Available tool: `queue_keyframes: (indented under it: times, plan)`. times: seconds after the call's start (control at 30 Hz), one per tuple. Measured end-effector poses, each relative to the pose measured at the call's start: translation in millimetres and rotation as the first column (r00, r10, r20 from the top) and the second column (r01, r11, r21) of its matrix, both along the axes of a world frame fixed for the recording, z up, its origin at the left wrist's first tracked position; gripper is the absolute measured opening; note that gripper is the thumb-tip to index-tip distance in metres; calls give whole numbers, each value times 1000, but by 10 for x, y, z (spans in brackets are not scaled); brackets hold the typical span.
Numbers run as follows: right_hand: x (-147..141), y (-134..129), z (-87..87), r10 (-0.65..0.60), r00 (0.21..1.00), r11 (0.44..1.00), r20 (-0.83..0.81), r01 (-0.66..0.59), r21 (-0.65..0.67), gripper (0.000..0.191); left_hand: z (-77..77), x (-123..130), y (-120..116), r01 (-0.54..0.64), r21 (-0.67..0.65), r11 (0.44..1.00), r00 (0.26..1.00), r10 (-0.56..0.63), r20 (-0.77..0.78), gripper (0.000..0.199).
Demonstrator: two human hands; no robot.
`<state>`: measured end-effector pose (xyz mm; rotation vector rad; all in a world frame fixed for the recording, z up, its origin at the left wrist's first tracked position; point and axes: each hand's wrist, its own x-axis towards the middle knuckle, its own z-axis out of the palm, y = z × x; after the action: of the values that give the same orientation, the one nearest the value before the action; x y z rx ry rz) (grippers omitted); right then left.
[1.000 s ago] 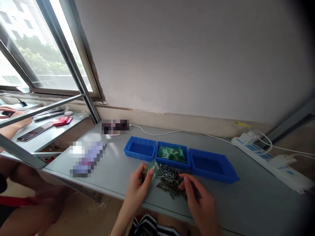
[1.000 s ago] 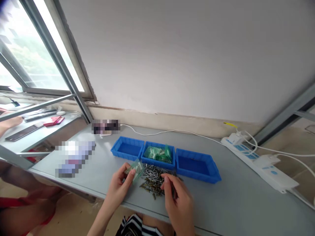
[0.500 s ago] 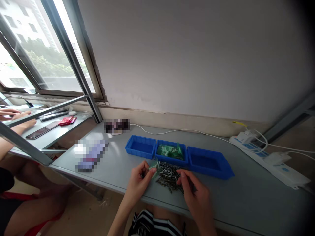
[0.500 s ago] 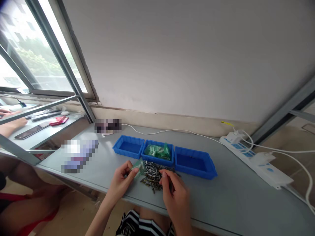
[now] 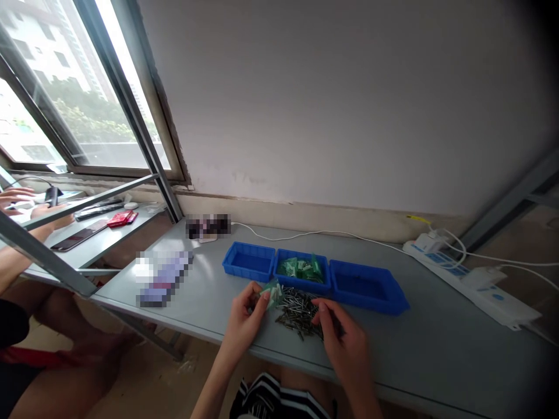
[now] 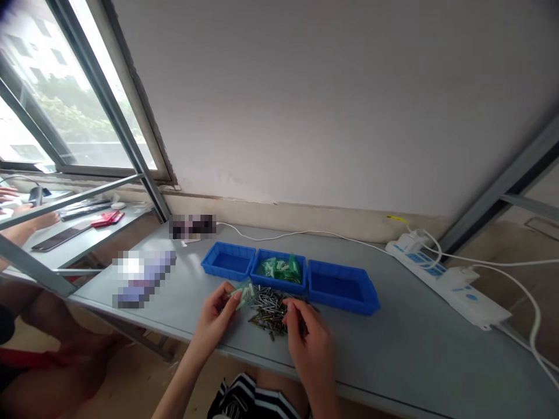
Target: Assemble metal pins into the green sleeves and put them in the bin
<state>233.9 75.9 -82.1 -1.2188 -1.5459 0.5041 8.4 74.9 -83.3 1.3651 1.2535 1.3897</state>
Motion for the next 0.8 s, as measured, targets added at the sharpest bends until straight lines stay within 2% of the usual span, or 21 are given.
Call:
queue_keyframes:
  times: [0.17, 0.4, 0.6, 0.8]
  plan:
    - [12, 14, -50, 29, 999, 999, 20, -28, -17, 40, -9, -13, 14, 23, 15, 1000, 999, -24, 33, 42]
    - [22, 3, -61, 14, 1000, 1000, 18, -14, -28, 38, 25, 6, -4, 34, 20, 999, 996, -32, -79, 42]
    - [20, -10, -70, 17, 1000, 1000, 5, -17, 7, 34, 30, 11, -12, -2, 10, 1000, 995, 3, -104, 44]
    - [-15, -34, -33, 8, 999, 1000, -32, -8, -14, 34, -6, -1, 8, -53, -69, 996, 992, 44, -117, 52]
